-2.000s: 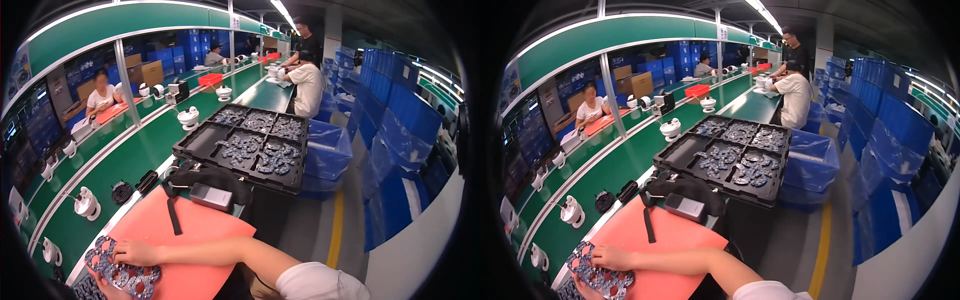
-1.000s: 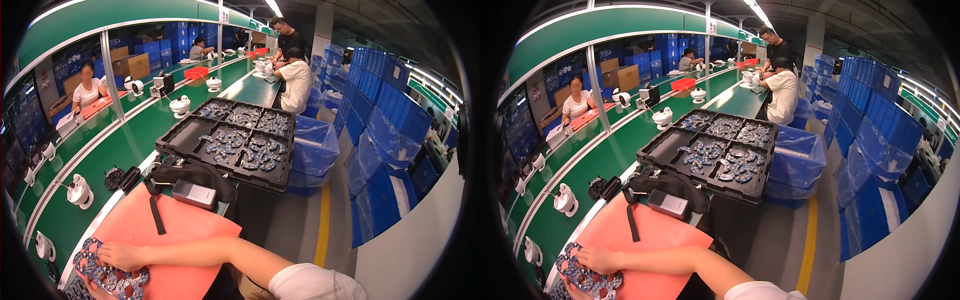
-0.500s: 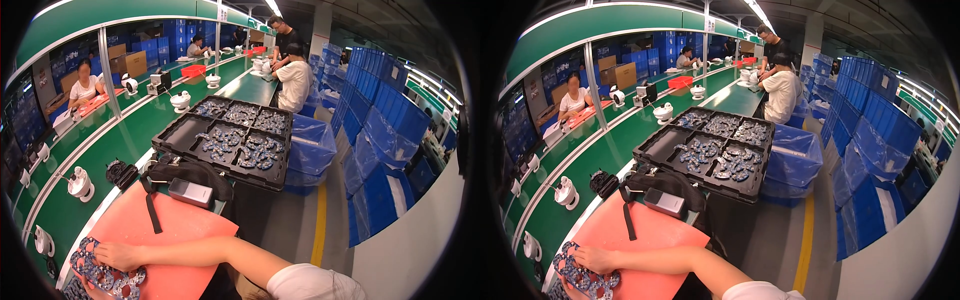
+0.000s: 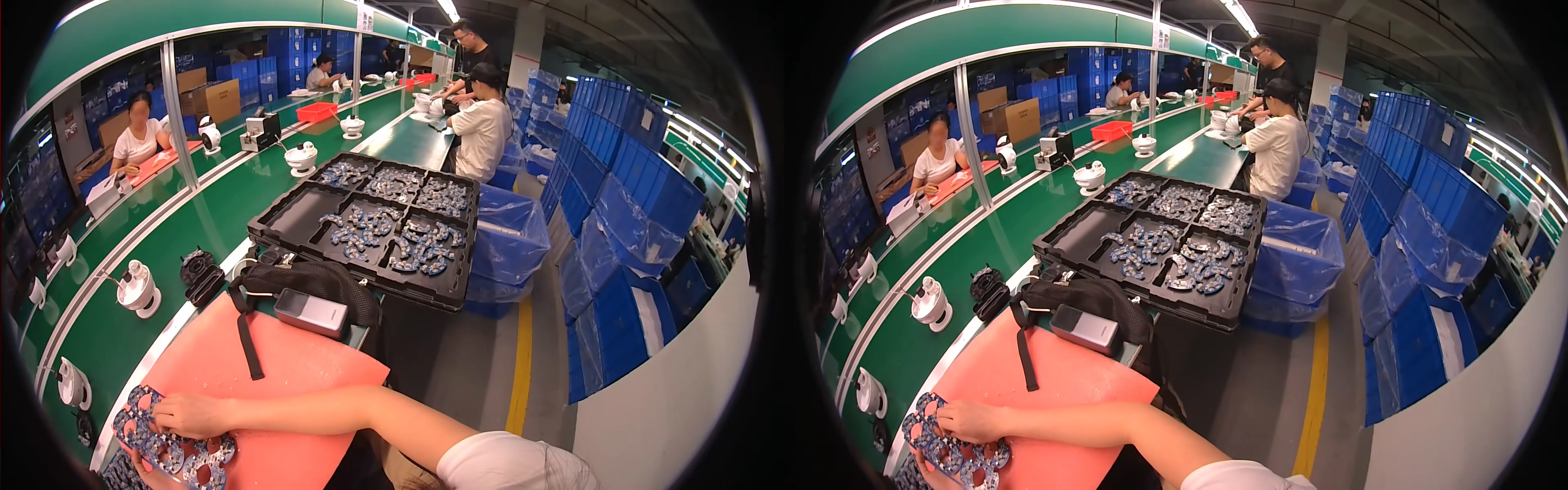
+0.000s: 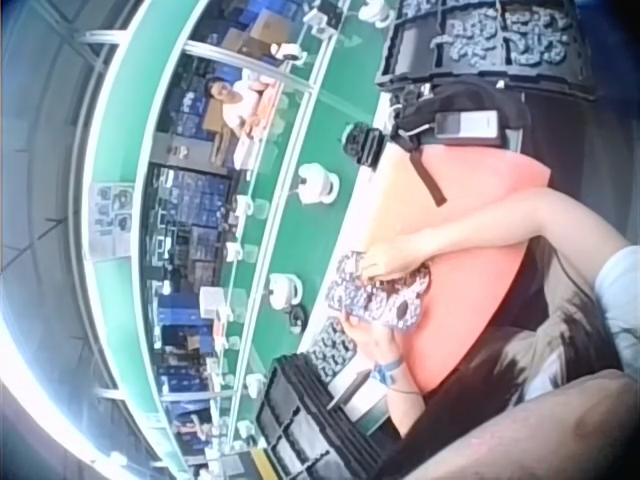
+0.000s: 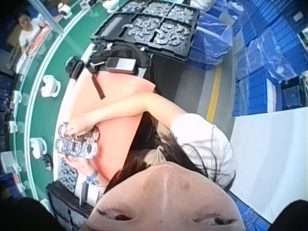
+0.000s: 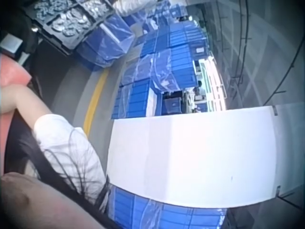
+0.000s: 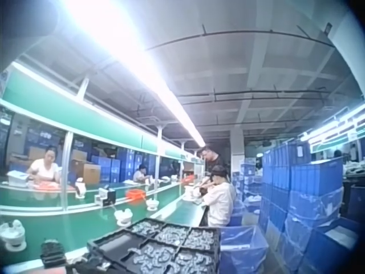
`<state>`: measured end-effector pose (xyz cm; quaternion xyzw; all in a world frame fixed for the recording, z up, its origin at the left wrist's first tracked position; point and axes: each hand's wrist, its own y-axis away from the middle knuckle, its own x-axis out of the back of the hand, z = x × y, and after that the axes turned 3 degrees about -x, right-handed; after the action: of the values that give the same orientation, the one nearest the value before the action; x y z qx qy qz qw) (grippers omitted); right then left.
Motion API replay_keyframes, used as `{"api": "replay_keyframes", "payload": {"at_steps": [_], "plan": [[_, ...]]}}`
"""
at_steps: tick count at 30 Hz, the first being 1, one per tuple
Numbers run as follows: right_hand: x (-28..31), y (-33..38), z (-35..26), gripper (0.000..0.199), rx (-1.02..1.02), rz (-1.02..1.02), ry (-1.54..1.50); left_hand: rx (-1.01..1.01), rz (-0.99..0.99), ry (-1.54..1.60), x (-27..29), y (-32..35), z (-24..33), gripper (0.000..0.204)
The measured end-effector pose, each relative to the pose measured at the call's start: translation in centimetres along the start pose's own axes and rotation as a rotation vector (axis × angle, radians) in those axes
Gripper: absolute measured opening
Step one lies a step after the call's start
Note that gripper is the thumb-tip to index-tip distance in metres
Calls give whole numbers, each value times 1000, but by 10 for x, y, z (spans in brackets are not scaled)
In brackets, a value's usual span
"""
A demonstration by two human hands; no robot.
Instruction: Assembling LED circuit boards by placing small components onto the board frame at a factory workstation.
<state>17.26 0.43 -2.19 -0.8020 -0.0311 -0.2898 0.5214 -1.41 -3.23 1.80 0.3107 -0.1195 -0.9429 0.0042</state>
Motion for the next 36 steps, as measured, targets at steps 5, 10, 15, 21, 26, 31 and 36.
{"api": "replay_keyframes", "payload": {"at_steps": [5,10,15,21,26,31,36], "plan": [[1,-1,-1,9,-10,5,-25,-21,26,-33,-10,8,1,66],[3,-2,1,9,38,11,-39,-26,6,-2,-11,8,1,65],[5,-5,-6,10,-32,3,-14,18,-28,63,-1,0,2,63],[6,-6,-7,10,-47,5,-83,14,-24,63,-3,1,2,62],[12,-2,-5,12,-84,-34,-113,94,-77,139,-15,9,2,70],[16,-13,-14,17,-136,-66,-165,246,18,552,-1,-1,11,63],[40,-8,-10,16,-170,-60,-135,136,-317,420,1,-13,-6,56]]}}
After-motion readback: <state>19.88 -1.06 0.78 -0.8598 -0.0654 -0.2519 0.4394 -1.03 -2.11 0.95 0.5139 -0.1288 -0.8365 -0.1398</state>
